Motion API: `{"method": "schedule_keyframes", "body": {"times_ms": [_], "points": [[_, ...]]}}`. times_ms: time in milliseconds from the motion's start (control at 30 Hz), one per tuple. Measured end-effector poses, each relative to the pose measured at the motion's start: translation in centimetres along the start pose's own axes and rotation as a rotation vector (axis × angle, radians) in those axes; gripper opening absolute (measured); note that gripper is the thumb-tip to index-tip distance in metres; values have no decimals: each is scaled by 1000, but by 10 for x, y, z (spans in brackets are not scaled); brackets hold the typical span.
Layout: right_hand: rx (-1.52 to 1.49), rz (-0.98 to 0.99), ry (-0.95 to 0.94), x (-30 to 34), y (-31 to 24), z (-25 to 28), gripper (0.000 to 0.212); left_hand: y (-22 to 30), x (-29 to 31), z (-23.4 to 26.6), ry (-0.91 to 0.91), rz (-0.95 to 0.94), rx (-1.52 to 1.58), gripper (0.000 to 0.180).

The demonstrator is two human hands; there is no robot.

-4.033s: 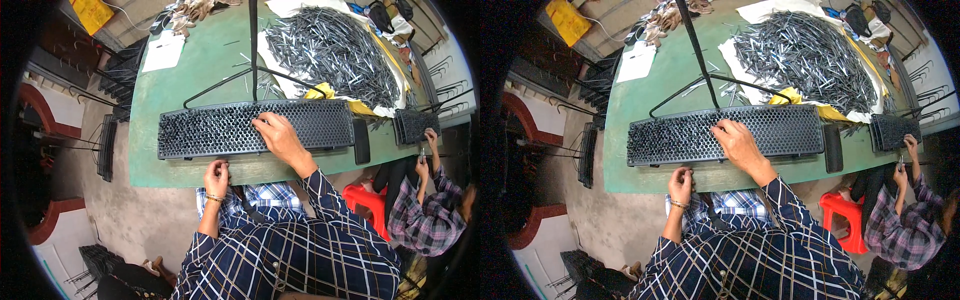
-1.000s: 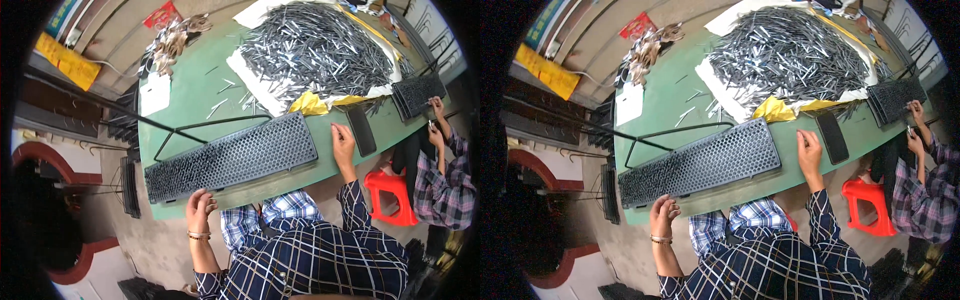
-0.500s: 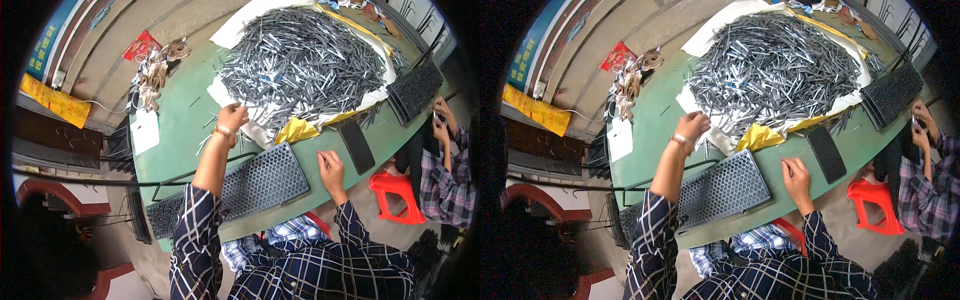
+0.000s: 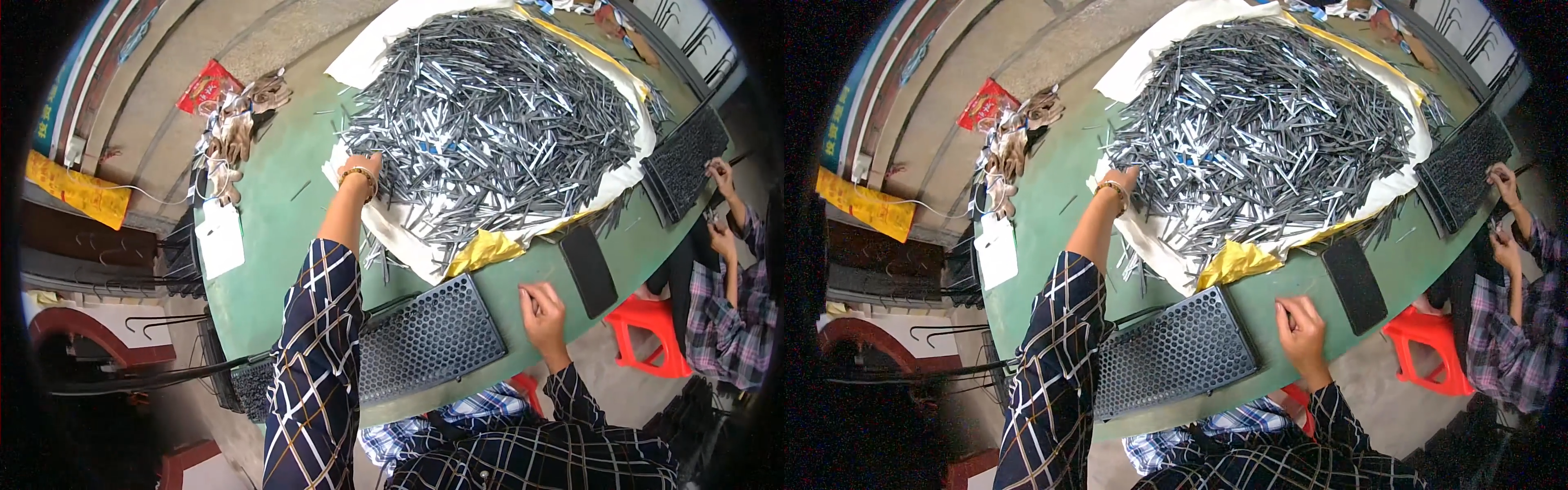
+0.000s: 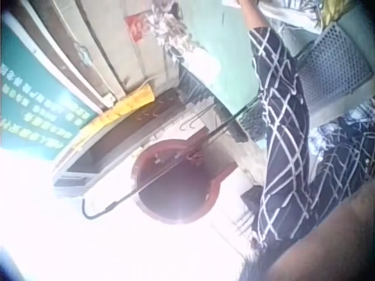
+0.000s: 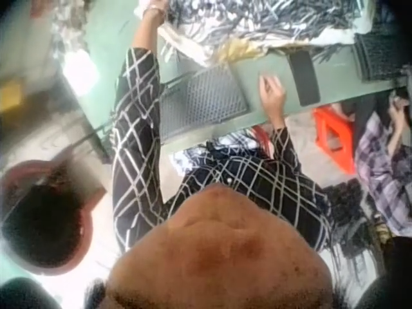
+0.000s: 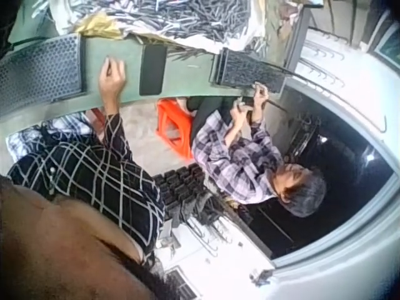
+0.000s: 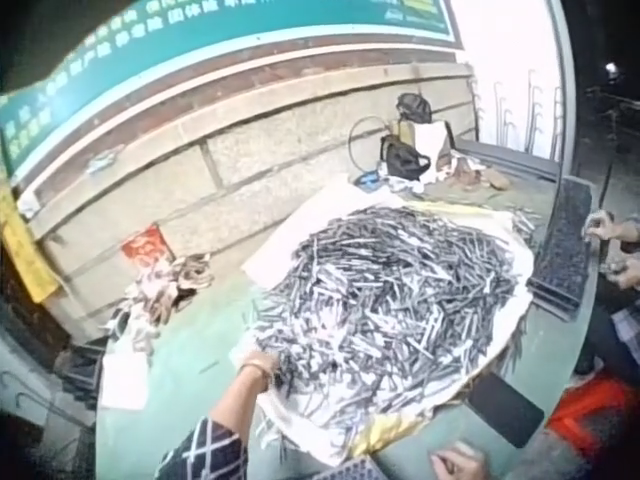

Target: Inserting small metal components into a perforated black frame at a workbench.

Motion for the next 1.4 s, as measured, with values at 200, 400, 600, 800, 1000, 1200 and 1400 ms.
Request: {"method": "schedule_keyframes", "body": {"times_ms": [200,400,600,800,1000,1200,1400], "points": [[6,15,3,-2,-4,2,7,17,6,-27,-50,53,57,64],[41,6,0,-1,5,1,8,38,9,-36,-199,-95,-85,64],[49,4,-28,-2,-1,-2,9,20,-28,27,116,-50,12,93],[6,8,-12,2,8,-2,10,34,-43,4,191,-135,-91,107],[25,-10,-71,-1,-2,-1,10,56,-57,-13,75,-427,-215,99],[13,-35,-74,-1,1,-1,9,68,-34,-23,56,-461,-346,87],[-36,-2,-24,1,1,1,8,63,-20,-38,-53,-222,-268,83]]}}
Point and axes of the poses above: each hand's wrist, its own x-axis away from the middle knuckle, its own z-axis out of the back of the hand, y = z × x, the point moved 10 cm from there along -x, towards the middle knuckle, and after that the axes turned 13 degrees about x, right-handed, at the moved point
